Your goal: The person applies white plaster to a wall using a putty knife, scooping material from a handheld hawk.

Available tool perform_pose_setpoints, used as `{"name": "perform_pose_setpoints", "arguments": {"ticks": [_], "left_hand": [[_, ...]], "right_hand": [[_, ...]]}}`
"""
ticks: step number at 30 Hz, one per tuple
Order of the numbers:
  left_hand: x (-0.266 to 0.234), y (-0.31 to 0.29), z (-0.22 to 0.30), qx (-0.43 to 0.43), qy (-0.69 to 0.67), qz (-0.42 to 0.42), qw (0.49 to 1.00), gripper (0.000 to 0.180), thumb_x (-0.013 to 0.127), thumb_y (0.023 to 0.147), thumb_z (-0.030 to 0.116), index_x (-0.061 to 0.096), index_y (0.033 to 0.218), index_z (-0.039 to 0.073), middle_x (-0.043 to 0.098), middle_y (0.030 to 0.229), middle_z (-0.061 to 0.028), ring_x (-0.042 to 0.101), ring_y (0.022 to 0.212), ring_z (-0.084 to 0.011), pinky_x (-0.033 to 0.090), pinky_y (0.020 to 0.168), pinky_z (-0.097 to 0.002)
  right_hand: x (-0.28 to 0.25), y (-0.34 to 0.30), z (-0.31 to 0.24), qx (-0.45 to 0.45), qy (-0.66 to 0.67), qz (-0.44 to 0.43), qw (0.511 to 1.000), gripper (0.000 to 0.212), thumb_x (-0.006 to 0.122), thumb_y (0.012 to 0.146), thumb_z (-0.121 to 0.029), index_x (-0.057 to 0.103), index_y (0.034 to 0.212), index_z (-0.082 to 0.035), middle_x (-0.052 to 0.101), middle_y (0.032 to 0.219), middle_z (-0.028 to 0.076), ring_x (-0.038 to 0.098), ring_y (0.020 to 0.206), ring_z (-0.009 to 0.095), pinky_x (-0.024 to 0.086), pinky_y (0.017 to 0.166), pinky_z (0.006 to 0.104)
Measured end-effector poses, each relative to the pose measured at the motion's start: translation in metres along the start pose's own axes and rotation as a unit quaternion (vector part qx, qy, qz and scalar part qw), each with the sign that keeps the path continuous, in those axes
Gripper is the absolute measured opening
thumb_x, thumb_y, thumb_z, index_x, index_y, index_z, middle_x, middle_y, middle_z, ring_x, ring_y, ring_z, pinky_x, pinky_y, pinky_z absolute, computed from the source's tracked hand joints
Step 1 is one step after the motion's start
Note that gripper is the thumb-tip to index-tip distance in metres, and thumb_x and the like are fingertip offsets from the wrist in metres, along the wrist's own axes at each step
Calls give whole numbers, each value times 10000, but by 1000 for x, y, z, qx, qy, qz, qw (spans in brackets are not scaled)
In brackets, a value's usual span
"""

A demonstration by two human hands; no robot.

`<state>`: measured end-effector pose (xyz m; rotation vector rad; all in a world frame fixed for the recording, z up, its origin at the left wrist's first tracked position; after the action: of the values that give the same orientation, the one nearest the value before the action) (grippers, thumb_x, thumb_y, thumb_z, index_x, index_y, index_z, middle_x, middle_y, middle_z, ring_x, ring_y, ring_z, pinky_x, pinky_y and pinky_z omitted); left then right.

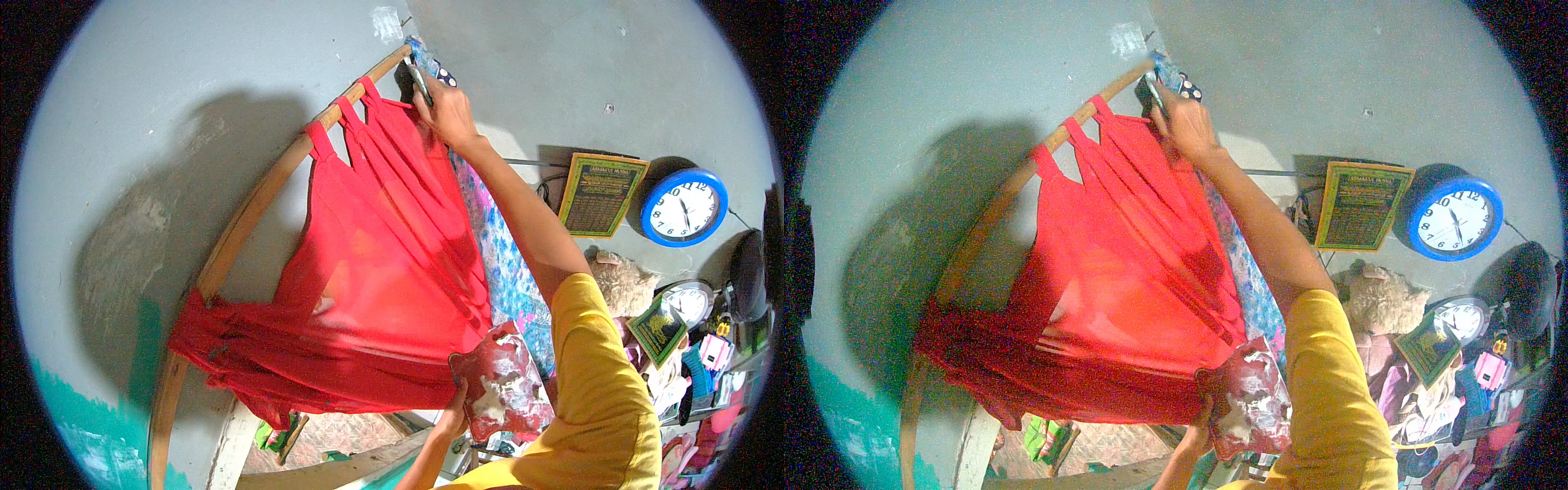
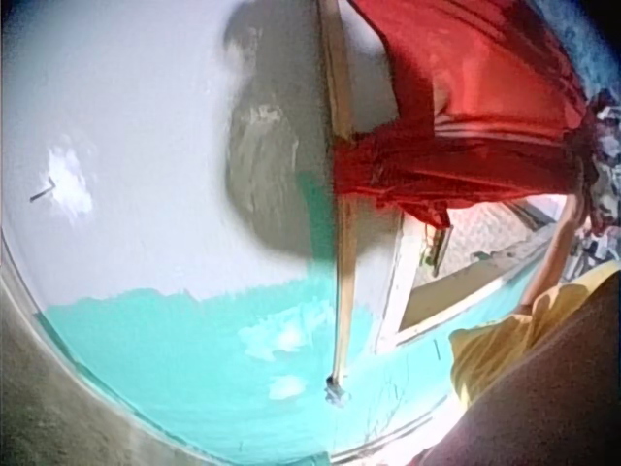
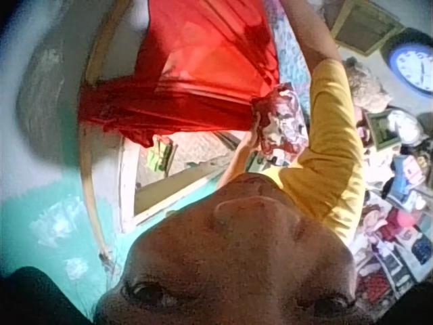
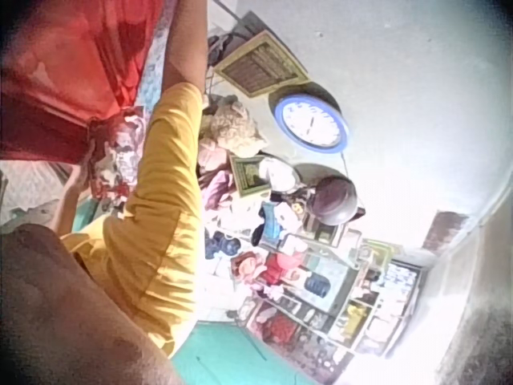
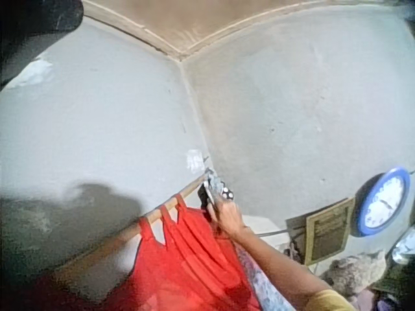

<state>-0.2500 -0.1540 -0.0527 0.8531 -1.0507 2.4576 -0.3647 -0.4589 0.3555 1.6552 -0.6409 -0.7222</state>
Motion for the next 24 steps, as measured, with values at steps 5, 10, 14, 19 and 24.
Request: {"name": "perform_pose_setpoints", "arguments": {"ticks": [5, 10, 14, 19, 24], "left_hand": [[-11, 8, -6, 3, -13, -14, 1000, 593, 361, 852, 538, 396, 1220, 74, 519, 1150, -87, 529, 1012, -228, 412, 896, -405], [-6, 12, -3, 25, -11, -56, 998, 592, 379, 848, 534, 393, 1222, 76, 513, 1148, -77, 525, 1010, -228, 412, 897, -402], [-7, 7, 0, 35, 11, -6, 999, 611, 394, 838, 543, 383, 1230, 74, 501, 1164, -74, 510, 1030, -226, 404, 906, -400], [-4, 5, -2, 11, -9, 20, 1000, 617, 397, 838, 543, 373, 1238, 73, 482, 1191, -74, 493, 1053, -220, 393, 916, -397], [-15, 13, -1, 37, 46, 7, 998, 609, 399, 840, 538, 385, 1232, 71, 491, 1188, -78, 504, 1040, -232, 393, 913, -401]], "right_hand": [[-6, -14, -25, -85, 20, -33, 996, 398, 534, 787, -121, 476, 1181, -107, 586, 854, 183, 575, 696, 339, 475, 616, 394], [-6, -16, -5, -32, -15, 2, 999, 421, 540, 787, -145, 456, 1199, -122, 589, 815, 173, 584, 688, 337, 479, 600, 405], [8, -7, 7, 7, -60, 2, 998, 409, 527, 793, -176, 457, 1192, -120, 589, 806, 177, 587, 679, 341, 476, 574, 421], [17, -7, -8, -25, -61, -24, 998, 485, 537, 785, -167, 394, 1246, -121, 586, 794, 171, 585, 664, 323, 477, 579, 408], [10, -21, -33, -120, -4, -6, 993, 504, 571, 760, -150, 408, 1235, -105, 563, 758, 155, 575, 665, 305, 478, 595, 381]]}}
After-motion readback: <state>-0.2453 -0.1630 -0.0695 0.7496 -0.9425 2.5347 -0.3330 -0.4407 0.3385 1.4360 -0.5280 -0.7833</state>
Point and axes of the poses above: each hand's wrist, its own y-axis towards the middle knuckle, its own x-axis out of the palm, z = x × y, the point moved 8 cm from there along y, towards the middle knuckle
